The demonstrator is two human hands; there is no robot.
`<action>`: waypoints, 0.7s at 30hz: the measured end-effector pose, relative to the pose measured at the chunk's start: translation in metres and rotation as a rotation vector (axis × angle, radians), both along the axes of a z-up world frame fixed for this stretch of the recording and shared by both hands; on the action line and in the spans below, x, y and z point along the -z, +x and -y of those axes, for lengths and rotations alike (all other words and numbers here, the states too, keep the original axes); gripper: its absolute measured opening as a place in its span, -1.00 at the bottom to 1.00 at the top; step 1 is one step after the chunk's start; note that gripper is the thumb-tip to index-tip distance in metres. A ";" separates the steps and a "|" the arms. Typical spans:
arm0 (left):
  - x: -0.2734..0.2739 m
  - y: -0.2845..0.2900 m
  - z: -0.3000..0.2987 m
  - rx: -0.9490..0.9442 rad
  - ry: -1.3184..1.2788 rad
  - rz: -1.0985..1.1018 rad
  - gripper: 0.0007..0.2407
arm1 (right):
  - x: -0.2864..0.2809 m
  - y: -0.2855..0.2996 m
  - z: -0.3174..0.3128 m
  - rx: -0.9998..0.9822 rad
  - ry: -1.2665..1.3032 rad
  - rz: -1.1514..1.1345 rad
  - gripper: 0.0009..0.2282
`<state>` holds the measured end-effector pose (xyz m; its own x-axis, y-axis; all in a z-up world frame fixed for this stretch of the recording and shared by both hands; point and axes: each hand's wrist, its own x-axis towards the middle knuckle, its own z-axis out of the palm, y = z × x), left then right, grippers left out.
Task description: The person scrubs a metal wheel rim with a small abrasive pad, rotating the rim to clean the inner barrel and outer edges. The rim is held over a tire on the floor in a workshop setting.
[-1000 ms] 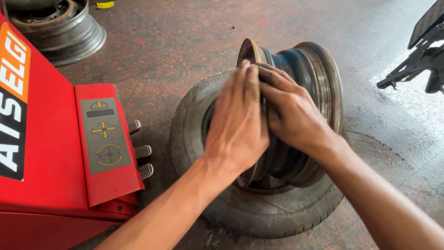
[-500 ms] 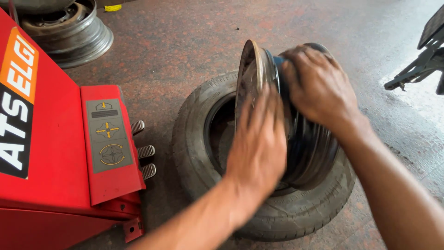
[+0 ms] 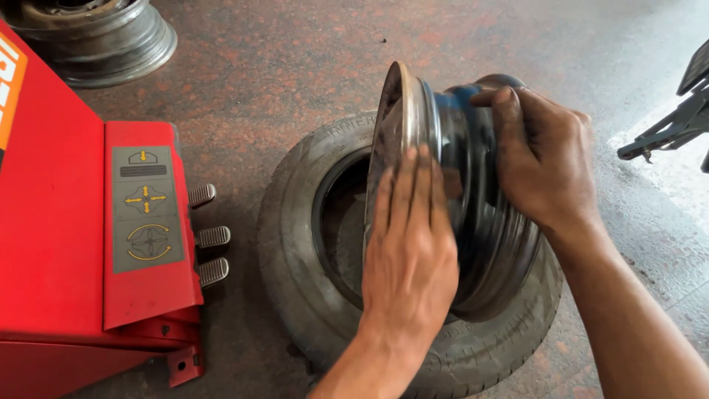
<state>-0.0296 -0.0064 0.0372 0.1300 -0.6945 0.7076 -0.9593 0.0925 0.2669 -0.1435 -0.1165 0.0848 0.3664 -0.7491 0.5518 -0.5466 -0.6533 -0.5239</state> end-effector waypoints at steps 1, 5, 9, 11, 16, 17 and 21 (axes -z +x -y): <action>0.002 0.000 0.003 -0.007 -0.008 -0.035 -0.64 | 0.000 0.001 0.004 0.003 -0.006 -0.026 -0.70; -0.017 0.013 0.057 -0.035 -0.014 -0.047 -0.74 | 0.005 -0.002 0.002 -0.040 -0.043 0.033 -0.72; 0.004 -0.008 -0.008 0.001 -0.037 -0.072 -0.63 | 0.007 -0.006 -0.004 -0.108 -0.149 0.013 -0.73; 0.005 -0.006 -0.004 0.006 -0.066 -0.090 -0.63 | 0.006 -0.003 -0.001 -0.083 -0.069 0.015 -0.73; -0.020 0.019 0.068 -0.055 -0.064 -0.194 -0.66 | 0.004 -0.004 -0.007 -0.076 -0.073 0.041 -0.73; -0.012 0.011 0.051 -0.051 -0.060 -0.194 -0.63 | 0.003 -0.003 -0.008 -0.100 -0.102 0.065 -0.73; 0.010 -0.002 -0.007 -0.031 -0.048 -0.170 -0.59 | -0.004 0.000 -0.009 -0.017 0.002 0.088 -0.73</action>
<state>-0.0314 0.0002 0.0274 0.2716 -0.6543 0.7058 -0.9033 0.0798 0.4216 -0.1430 -0.1078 0.0887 0.3295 -0.7443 0.5809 -0.4870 -0.6610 -0.5708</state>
